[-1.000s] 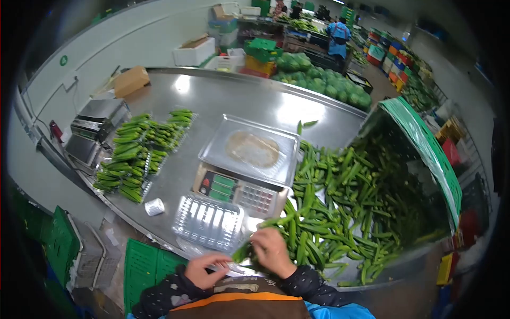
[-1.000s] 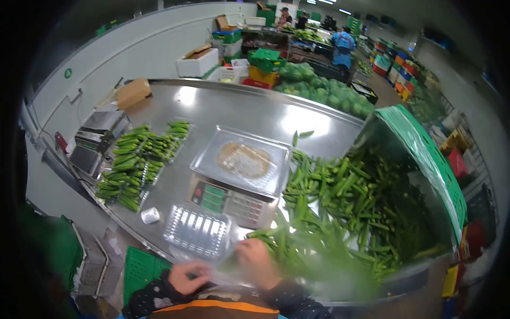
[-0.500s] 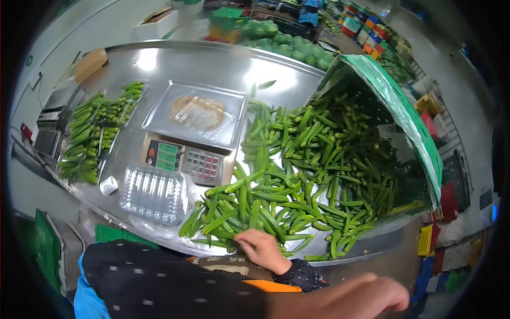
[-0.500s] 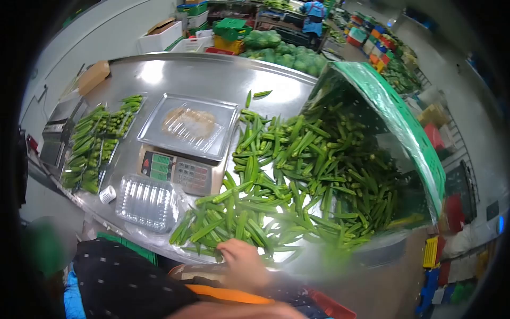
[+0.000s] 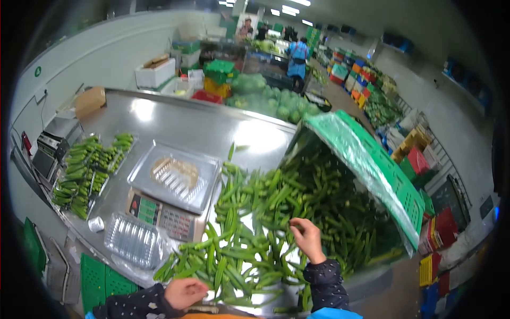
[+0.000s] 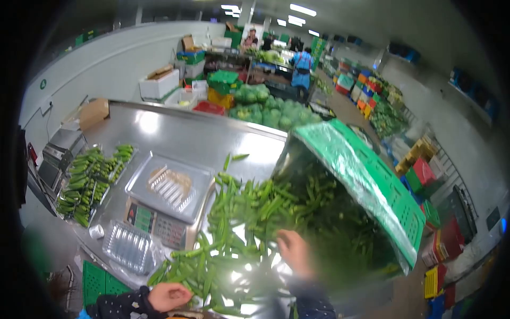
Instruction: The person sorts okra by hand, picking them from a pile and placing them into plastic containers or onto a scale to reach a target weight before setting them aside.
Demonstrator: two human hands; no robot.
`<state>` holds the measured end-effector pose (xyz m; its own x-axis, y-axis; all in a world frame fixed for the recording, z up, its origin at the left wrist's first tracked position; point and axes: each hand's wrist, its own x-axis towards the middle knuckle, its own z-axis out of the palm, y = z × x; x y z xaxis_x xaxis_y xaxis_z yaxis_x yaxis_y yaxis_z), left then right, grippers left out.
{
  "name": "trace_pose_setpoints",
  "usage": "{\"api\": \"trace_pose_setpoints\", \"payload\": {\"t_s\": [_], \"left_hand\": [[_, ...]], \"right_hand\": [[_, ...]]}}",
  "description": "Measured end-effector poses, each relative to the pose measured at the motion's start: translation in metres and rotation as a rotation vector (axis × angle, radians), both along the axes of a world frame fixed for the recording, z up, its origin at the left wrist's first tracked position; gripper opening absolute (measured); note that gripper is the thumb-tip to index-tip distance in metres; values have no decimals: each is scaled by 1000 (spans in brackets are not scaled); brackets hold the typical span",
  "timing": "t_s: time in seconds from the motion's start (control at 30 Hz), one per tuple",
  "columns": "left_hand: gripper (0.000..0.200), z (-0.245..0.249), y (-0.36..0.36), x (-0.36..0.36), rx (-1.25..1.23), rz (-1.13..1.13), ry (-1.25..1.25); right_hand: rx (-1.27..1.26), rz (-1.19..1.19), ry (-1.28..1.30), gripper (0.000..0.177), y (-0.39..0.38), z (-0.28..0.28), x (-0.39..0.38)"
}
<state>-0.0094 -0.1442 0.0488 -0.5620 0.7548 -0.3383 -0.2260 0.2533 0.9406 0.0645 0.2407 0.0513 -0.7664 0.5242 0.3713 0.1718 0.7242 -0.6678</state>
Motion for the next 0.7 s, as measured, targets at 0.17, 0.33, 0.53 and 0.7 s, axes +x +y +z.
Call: {"api": "trace_pose_setpoints", "payload": {"t_s": [0.17, 0.33, 0.53, 0.7], "left_hand": [[12, -22, -21, -5, -106, 148, 100], [28, 0, 17, -28, -20, -29, 150], [48, 119, 178, -96, 270, -351, 1166], [65, 172, 340, -89, 458, -436, 1615]], "right_hand": [[540, -67, 198, 25, 18, 142, -7], [754, -368, 49, 38, 89, 215, 23], [545, -409, -115, 37, 120, 205, 105], [630, -361, -173, 48, 120, 187, 167]]}}
